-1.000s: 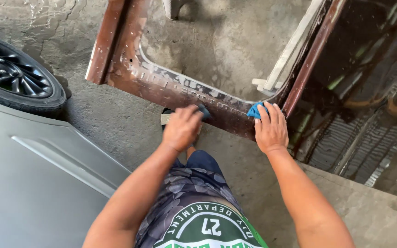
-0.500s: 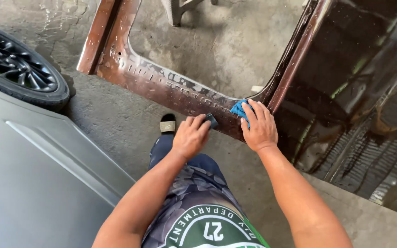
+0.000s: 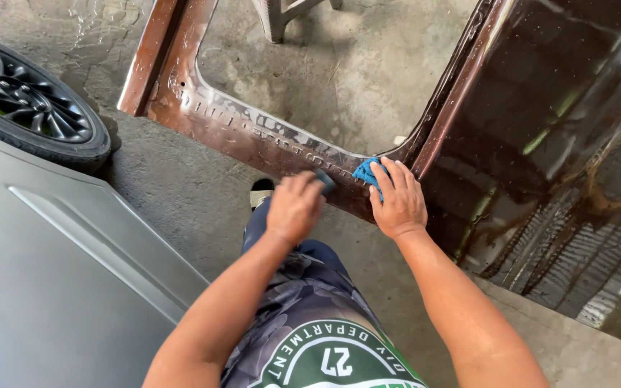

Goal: Wet sanding and wiping down a car hood during detailing.

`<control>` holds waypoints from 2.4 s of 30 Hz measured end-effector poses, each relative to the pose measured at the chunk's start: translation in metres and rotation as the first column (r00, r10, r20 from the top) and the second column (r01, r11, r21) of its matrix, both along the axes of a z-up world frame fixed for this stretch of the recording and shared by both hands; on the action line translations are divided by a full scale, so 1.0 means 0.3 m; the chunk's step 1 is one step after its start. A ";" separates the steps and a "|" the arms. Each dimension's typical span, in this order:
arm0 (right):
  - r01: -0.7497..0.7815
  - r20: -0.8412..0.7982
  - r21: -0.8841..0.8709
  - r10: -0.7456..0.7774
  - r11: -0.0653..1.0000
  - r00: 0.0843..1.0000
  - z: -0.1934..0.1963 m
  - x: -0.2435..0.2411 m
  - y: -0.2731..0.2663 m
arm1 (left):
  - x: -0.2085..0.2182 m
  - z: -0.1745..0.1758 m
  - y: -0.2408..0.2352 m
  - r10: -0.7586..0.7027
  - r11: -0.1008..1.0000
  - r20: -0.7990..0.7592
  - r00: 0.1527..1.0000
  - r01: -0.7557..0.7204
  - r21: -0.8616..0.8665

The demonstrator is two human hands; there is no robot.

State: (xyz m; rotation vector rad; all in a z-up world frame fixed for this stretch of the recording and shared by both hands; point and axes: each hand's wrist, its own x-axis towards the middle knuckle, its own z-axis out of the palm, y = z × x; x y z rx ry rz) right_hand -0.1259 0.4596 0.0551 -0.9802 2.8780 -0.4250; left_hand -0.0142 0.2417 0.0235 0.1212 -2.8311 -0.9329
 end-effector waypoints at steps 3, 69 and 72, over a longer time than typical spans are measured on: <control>0.002 0.010 0.004 -0.002 1.000 1.000 0.017 0.000 -0.007 | 0.029 0.002 0.027 -0.110 0.994 -0.013 0.994 0.110 0.002; -0.008 -0.002 0.005 0.008 1.000 1.000 -0.006 0.003 0.003 | -0.005 -0.028 -0.176 0.294 0.948 -0.071 0.953 -0.300 -0.101; -0.010 -0.020 0.018 0.011 1.000 1.000 0.002 0.005 0.000 | 0.008 -0.004 0.054 -0.011 0.998 -0.025 1.000 0.009 -0.066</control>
